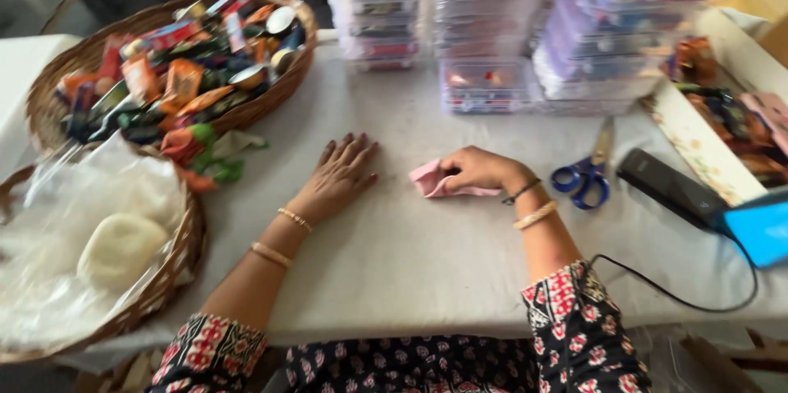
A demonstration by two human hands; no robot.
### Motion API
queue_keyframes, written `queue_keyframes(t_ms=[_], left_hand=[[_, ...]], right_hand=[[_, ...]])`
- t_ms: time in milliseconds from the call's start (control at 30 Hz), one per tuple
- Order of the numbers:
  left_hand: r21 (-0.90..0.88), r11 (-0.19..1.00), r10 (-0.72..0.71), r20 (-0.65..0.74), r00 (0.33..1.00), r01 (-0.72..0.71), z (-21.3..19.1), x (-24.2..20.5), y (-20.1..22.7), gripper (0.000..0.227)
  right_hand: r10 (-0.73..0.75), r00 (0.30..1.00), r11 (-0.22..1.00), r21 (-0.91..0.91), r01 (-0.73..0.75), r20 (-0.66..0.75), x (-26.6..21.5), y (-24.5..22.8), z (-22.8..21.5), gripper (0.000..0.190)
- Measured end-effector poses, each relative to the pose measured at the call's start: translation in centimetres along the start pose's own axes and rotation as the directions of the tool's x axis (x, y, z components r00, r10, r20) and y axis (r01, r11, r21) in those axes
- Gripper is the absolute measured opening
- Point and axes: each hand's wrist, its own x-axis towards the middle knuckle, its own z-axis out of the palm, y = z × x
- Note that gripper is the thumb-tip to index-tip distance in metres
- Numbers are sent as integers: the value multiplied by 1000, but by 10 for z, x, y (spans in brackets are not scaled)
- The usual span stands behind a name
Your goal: The person wipes a clear plastic storage box with a pink cloth, places small cosmetic tubes and items into the box, and closes it. They stack the filled box onto piles of similar boxes, wipe the table surface, and pick additional items from a basket to pack.
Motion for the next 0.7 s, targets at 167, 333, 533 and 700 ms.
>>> queue_keyframes(t_ms=[167,333,533,700], left_hand=[[53,999,10,-10,1000,-9,-14,0,-8,63],[87,975,-211,63,975,205,-75,21,-14,38],[202,881,-265,-541,798,429,-99,57,-126,33],[228,784,-443,-447,777,578,-93,48,-181,36]], right_hand=[[39,999,987,157,-36,-12,-5,-3,2,33],[91,996,981,172,-89,-5,-4,-9,0,33],[157,988,978,141,-155,-2,-5,-12,-2,36],[166,986,964,209,-162,-1,-4,-13,0,34]])
